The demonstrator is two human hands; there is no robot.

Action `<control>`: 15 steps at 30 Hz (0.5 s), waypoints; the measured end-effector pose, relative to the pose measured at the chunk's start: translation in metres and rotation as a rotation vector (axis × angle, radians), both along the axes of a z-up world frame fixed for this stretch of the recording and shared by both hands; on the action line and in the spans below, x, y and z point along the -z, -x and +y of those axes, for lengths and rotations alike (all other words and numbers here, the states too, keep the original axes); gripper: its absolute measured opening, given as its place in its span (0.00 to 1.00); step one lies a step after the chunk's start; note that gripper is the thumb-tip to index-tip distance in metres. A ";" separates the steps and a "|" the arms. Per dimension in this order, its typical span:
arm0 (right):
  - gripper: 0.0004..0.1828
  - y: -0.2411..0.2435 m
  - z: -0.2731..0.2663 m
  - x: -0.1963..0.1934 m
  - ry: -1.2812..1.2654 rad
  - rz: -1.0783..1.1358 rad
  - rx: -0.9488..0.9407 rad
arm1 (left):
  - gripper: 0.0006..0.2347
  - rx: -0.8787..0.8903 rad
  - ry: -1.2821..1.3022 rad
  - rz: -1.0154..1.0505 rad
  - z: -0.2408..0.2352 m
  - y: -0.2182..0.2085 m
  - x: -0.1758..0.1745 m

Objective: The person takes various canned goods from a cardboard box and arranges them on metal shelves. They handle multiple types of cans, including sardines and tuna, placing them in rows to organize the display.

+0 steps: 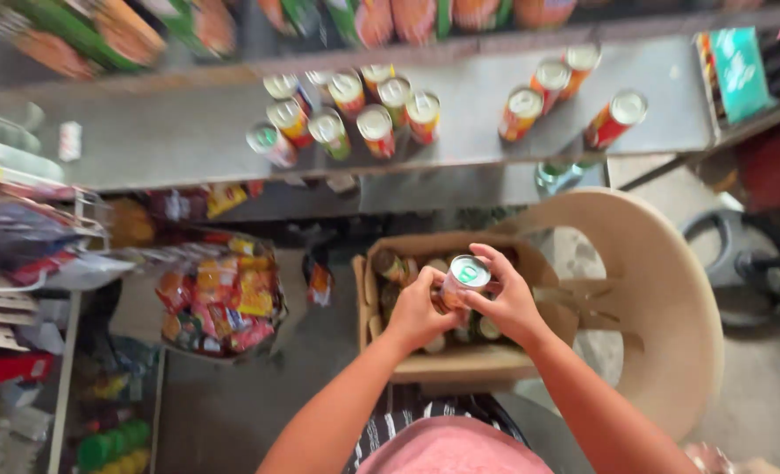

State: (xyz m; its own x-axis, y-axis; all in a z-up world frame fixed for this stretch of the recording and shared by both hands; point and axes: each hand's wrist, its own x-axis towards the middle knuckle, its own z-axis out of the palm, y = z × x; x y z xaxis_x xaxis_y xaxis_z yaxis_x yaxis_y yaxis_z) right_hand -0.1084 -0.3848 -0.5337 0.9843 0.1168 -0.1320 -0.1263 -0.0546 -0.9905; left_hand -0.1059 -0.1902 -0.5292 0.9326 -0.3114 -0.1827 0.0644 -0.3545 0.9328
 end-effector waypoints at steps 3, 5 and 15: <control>0.45 -0.003 0.018 -0.033 -0.135 -0.029 0.056 | 0.20 -0.118 0.161 -0.012 -0.006 0.000 -0.039; 0.43 -0.003 0.033 -0.048 -0.187 -0.086 0.099 | 0.20 -0.161 0.189 -0.112 -0.006 -0.003 -0.055; 0.22 -0.036 0.066 -0.174 -0.304 -0.291 0.153 | 0.22 -0.170 0.076 -0.570 0.039 -0.031 -0.210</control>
